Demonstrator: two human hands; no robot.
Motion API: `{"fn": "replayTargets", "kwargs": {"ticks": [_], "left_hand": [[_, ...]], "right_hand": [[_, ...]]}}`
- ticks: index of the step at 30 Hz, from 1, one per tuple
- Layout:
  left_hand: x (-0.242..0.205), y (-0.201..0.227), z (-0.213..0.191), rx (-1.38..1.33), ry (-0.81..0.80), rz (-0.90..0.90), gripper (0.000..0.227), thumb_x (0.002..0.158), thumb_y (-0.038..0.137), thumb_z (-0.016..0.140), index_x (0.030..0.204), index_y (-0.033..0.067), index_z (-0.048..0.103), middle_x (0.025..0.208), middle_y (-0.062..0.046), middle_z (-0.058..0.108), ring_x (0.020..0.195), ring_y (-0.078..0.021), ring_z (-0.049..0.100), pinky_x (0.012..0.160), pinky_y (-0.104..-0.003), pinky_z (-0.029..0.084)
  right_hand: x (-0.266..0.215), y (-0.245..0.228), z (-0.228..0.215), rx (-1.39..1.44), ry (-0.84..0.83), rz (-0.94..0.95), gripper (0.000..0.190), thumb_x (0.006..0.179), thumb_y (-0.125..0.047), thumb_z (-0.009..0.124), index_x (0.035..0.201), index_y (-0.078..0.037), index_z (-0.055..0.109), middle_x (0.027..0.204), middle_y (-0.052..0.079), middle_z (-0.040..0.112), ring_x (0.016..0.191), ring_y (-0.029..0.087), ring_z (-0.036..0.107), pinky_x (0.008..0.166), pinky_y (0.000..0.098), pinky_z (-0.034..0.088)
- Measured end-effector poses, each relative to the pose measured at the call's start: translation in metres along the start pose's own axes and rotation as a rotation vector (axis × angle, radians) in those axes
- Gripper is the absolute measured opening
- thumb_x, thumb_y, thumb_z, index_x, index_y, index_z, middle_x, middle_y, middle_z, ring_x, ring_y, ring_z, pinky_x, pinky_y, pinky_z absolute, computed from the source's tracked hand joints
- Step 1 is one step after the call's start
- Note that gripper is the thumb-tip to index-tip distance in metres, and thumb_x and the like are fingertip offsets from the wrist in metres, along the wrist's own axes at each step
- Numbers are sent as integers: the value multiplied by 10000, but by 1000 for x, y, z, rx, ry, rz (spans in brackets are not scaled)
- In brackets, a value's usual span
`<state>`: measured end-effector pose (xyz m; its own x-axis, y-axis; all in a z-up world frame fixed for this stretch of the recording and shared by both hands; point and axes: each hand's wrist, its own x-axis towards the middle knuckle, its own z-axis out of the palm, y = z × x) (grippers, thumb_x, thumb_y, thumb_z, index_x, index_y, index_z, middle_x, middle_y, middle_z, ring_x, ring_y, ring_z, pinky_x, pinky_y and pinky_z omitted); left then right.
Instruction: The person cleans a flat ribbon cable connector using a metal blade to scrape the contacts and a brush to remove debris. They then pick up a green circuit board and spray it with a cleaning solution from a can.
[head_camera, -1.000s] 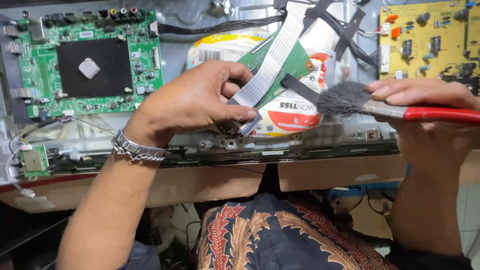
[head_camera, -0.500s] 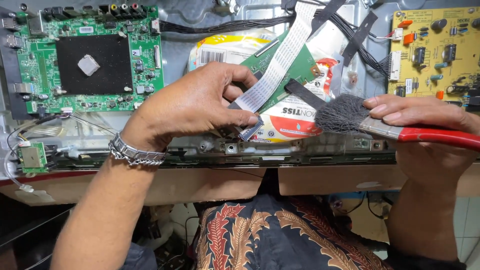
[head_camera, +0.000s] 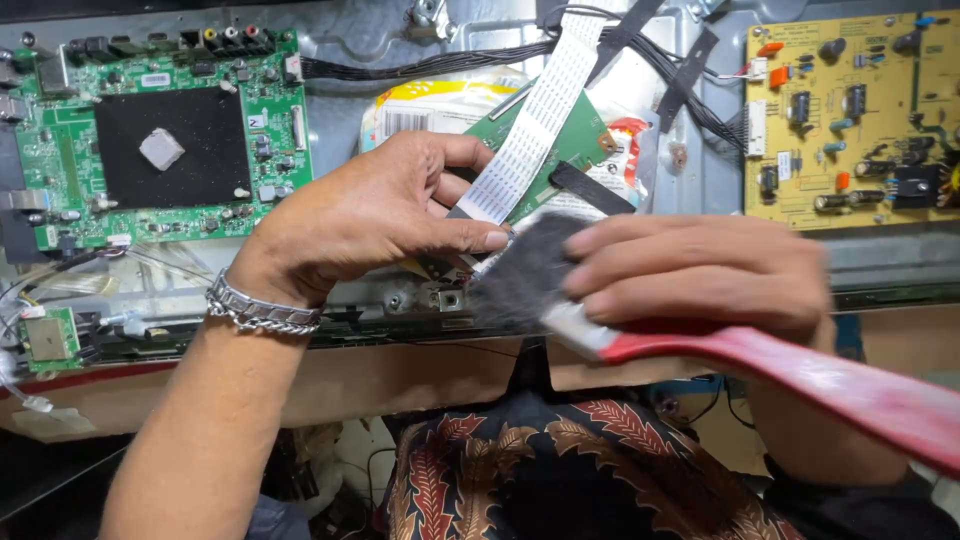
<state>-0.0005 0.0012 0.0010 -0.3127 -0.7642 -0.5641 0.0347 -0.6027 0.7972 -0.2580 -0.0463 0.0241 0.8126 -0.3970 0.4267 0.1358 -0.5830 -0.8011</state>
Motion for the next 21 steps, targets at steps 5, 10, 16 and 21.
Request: {"fn": "replayTargets", "kwargs": {"ticks": [5,10,16,21], "left_hand": [[-15,1,-2,-2,33,88,485,816,56,763,1280,6,629,1021,-174,825,778,-153,757,660,-238,628],[-14,8,9,-32,2,92,511,796,60,776,1280,4,621,1020,-168,817,781,-154,755,665,-255,639],[-25,23,25,-35,97,44,497,798,47,766,1274,-13,636,972,-201,825,743,-197,767,633,-276,640],[-30,46,49,-39,254,34,586,798,70,766,1368,17,641,904,-167,826,734,-179,762,641,-259,593]], "right_hand": [[5,24,-22,-137,-57,-49,327,927,-259,618,1014,44,706,1035,192,759,992,306,789,967,401,661],[10,-12,-13,-106,-122,-43,247,870,-221,651,980,-10,721,995,130,788,984,285,822,1003,439,684],[-12,19,-31,-212,49,-11,63,1018,-68,652,1048,-49,704,1052,117,772,984,238,807,1005,342,667],[-12,24,-50,59,68,24,217,1010,-140,606,1129,33,663,1177,201,722,1154,327,751,1099,400,626]]}}
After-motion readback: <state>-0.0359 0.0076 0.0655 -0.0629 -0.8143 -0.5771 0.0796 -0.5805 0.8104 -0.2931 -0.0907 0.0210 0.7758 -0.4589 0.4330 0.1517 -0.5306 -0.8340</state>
